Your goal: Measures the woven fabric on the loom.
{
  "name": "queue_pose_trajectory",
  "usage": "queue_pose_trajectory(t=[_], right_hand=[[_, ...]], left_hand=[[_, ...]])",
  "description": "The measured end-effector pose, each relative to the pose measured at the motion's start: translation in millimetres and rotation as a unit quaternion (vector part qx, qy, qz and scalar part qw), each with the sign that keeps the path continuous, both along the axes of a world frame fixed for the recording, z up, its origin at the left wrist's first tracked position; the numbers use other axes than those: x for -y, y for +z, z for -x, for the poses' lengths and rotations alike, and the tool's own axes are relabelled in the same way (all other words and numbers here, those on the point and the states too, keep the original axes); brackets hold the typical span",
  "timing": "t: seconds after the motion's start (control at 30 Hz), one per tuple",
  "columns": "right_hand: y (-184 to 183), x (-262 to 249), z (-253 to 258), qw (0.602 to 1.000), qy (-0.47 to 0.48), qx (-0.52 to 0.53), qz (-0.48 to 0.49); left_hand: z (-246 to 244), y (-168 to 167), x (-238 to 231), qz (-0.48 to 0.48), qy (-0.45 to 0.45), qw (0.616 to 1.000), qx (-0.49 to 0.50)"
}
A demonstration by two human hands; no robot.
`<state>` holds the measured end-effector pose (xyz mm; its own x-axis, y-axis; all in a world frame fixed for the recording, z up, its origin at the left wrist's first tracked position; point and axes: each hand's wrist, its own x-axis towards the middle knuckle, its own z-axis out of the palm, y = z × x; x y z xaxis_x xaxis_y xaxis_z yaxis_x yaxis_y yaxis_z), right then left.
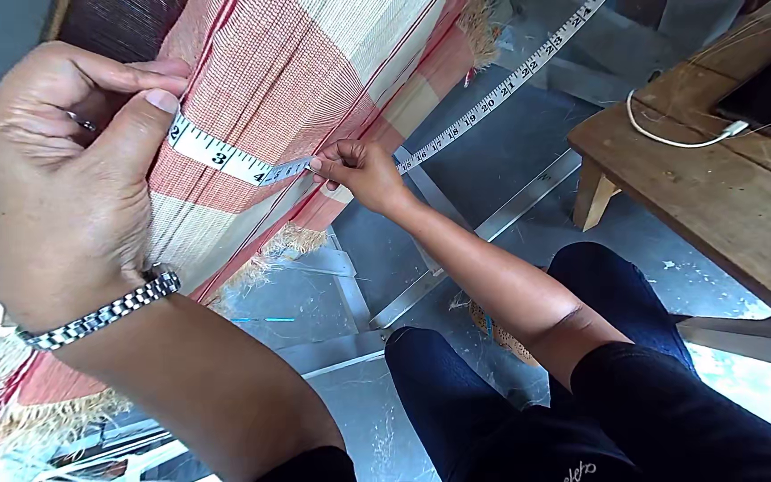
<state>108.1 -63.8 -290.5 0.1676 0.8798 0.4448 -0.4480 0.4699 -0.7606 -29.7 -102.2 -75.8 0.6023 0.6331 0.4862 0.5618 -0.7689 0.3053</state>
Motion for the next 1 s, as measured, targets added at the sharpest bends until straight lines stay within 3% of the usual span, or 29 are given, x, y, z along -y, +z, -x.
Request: queue_pose_trajectory(t=[1.0], right_hand=[[1.1,1.9,0.2,1.000,-0.008,0.005,0.002]], left_hand=[[-3.6,-2.0,4.2,-0.009,0.029,1.000,0.005]])
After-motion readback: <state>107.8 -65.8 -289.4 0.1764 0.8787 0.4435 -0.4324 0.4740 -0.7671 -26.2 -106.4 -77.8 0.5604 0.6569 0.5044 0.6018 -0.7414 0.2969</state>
